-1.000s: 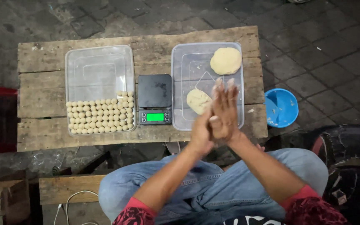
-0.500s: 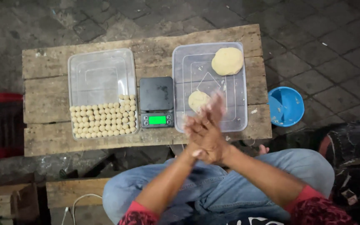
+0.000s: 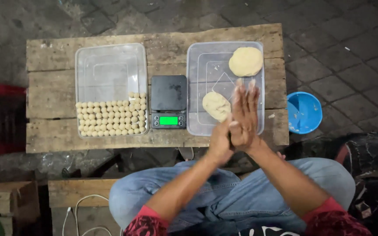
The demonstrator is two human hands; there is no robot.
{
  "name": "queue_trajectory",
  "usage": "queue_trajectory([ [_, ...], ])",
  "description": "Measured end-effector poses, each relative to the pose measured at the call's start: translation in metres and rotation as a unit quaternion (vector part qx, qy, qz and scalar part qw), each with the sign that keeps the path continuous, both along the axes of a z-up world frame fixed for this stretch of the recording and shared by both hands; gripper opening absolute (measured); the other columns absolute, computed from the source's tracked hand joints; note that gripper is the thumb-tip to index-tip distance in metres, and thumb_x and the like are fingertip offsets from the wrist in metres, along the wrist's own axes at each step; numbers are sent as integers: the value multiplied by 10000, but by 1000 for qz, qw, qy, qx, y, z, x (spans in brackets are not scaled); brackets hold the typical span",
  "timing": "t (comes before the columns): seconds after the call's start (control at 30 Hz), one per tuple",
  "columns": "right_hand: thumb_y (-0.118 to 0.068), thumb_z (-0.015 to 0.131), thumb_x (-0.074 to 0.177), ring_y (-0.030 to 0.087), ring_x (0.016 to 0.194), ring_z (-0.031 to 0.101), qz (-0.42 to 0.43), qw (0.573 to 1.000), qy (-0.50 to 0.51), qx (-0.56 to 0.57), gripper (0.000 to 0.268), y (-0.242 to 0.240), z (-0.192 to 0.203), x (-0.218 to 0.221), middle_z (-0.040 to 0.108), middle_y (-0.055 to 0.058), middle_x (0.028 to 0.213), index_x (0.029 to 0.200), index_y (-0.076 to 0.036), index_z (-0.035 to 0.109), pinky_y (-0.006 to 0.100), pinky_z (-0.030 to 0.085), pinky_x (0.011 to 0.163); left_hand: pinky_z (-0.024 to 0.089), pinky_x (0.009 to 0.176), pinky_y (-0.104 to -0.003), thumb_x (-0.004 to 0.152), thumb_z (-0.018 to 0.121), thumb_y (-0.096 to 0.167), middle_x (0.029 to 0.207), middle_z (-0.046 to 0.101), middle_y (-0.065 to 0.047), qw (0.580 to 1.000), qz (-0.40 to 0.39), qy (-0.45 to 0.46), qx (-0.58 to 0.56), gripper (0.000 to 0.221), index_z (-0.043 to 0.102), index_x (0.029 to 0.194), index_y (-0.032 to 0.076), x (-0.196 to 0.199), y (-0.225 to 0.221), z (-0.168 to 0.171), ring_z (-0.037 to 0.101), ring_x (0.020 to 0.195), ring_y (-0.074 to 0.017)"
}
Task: Portioning a large piece of dough into smaller pieces, weighing them on a digital scale for consistency, and rolling them into small balls.
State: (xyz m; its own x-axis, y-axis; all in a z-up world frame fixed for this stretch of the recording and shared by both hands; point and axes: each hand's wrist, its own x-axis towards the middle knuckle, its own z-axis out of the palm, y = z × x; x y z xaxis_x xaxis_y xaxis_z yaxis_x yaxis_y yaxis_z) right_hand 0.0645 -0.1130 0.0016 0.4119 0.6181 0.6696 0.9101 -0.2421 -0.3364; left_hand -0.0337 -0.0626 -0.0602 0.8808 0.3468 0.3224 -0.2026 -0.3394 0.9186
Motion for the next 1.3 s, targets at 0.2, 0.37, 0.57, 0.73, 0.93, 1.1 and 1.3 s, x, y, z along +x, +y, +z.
queue_trajectory([
  [0.2, -618, 220, 981, 402, 1582, 138, 213, 974, 76, 25, 858, 8, -3, -35, 206, 172, 1710, 1619, -47, 278, 640, 34, 1260, 373, 1223, -435, 1068, 485, 186, 1498, 509, -188, 908, -52, 1, -416, 434, 491, 1472, 26, -6, 14, 18, 504, 1388, -337],
  [0.37, -467, 140, 1044, 371, 1585, -33, 46, 999, -7, -25, 732, -9, -9, 7, 45, 137, 1739, 1658, -70, 158, 592, -55, 1271, 243, 1275, -430, 1103, 438, 347, 1572, 491, -120, 865, 2, 47, -499, 490, 535, 1489, 62, 13, 22, 160, 398, 1498, -227],
  [0.57, -522, 179, 1037, 394, 1610, 8, 317, 642, 355, 601, 736, 52, -106, -54, 110, 59, 1752, 1671, -153, 125, 713, 8, 1293, 307, 1211, -613, 869, 667, 551, 1669, 245, -273, 628, -37, -435, -645, 994, 198, 1664, 181, 53, -60, 27, 299, 1475, -527],
  [0.73, -564, 102, 1059, 443, 1577, 57, 51, 999, -3, -7, 814, 7, 10, -20, 148, 170, 1727, 1634, 0, 221, 642, 11, 1264, 443, 778, -245, 1098, 496, 314, 954, 631, -16, 805, -25, 85, -586, 331, 664, 997, 48, -5, -3, 72, 523, 837, -83],
  [0.93, -569, 186, 959, 433, 1571, 72, 68, 994, -69, -55, 806, -5, -11, -2, 168, 123, 1718, 1639, -137, 214, 675, 6, 1247, 450, 839, -235, 1048, 542, 216, 1016, 661, -16, 803, -36, 57, -592, 223, 681, 1039, 42, -9, -10, 44, 551, 905, -81],
  [1.1, -657, 178, 1035, 225, 1652, 121, 123, 988, 90, 20, 772, 3, 16, -12, 153, 8, 1769, 1682, -239, 230, 511, 47, 1361, 424, 1158, -450, 1057, 544, 408, 1394, 633, -144, 811, 46, 97, -575, 506, 616, 1427, 71, 39, 4, 73, 604, 1274, -284],
  [1.3, -595, 99, 1023, 494, 1553, -26, 76, 995, -2, -58, 852, 3, 0, 5, 127, 138, 1735, 1643, -25, 226, 670, -59, 1231, 508, 893, -493, 881, 738, 102, 1038, 698, -62, 697, 173, 121, -685, 256, 720, 1135, 88, 9, -8, 15, 655, 948, -260],
])
